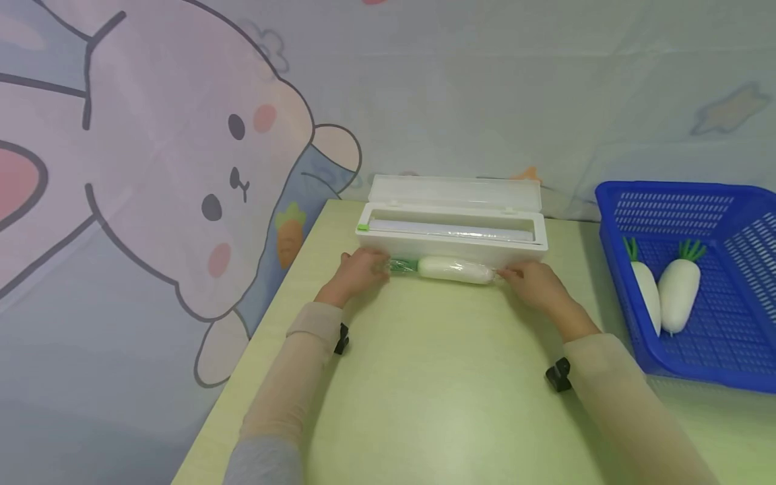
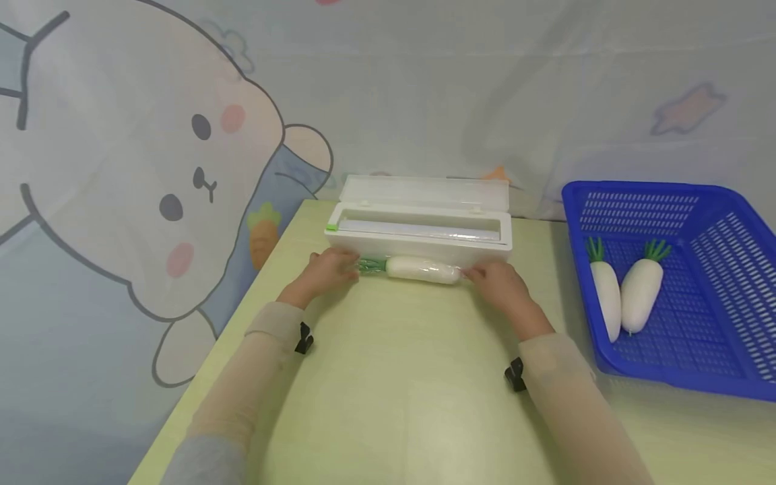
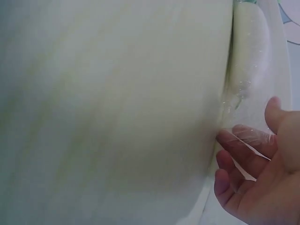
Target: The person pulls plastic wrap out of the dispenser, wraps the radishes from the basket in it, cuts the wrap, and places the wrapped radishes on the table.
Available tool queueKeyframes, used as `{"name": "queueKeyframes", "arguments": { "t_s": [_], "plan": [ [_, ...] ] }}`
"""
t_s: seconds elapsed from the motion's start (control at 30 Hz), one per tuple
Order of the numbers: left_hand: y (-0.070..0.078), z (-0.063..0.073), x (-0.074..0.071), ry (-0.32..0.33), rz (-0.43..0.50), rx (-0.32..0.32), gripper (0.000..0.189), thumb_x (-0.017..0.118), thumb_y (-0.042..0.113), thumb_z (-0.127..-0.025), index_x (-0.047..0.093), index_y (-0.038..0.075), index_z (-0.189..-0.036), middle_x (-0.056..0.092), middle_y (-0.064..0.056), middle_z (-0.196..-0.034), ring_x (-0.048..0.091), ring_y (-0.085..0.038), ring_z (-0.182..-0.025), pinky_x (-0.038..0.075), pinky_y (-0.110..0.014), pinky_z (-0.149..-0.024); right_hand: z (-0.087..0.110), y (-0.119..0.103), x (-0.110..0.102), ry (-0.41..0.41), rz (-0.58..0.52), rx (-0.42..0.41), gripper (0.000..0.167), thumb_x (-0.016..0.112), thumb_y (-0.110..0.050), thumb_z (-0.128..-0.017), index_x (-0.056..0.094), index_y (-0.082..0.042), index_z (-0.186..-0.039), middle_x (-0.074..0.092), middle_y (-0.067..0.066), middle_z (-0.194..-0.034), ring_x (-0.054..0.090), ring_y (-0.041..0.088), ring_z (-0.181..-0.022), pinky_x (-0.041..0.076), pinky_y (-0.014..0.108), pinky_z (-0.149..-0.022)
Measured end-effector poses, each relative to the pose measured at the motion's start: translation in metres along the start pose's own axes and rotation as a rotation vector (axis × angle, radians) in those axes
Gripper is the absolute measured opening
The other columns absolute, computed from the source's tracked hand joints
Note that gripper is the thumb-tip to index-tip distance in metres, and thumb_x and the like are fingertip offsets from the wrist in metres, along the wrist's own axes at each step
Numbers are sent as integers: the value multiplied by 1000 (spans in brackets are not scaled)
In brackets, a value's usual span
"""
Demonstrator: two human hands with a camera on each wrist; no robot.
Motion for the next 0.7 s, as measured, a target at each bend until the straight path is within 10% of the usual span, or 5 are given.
{"name": "queueKeyframes", "arguments": {
  "t_s": [0.2, 0.37, 0.57, 0.7],
  "plan": [
    [6, -6, 1, 40, -93, 31, 12, 65, 20, -92, 61, 11, -85, 62, -5, -97, 53, -24, -107, 36, -53, -88, -1, 5, 0, 25, -27, 43, 36, 62, -21, -94, 65, 8, -115, 65, 27, -111, 57, 44, -108, 44, 52, -92],
    [3, -7, -2, 40, -35, 22, 11, 61, 19, -95, 67, 9, -94, 64, -8, -104, 54, -26, -109, 36, -58, -92, 0, 14, 4, 2, -22, 52, 28, 65, -16, -91, 68, 8, -105, 67, 24, -101, 60, 39, -96, 47, 49, -85],
    [-16, -2, -7, 30, 332, -64, 27, 55, 17, -98, 68, 6, -119, 64, -12, -124, 55, -28, -119, 35, -52, -105, 14, 11, 0, 7, -74, -19, 19, 59, -14, -95, 64, 5, -96, 65, 19, -93, 58, 32, -88, 46, 46, -80],
    [-31, 4, -12, 48, 616, -148, 29, 52, 16, -100, 65, 1, -123, 68, -16, -110, 61, -26, -106, 46, -35, -90, 38, -3, -14, 87, -145, -86, 17, 58, -12, -96, 62, 4, -98, 66, 18, -93, 61, 32, -88, 49, 42, -77]
  ]
}}
Point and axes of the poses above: each hand's wrist, its own z-axis away from the middle knuckle, its own x-axis out of the palm, y = z × x, the point moved 9 cm from there along -z, towards the middle knuckle
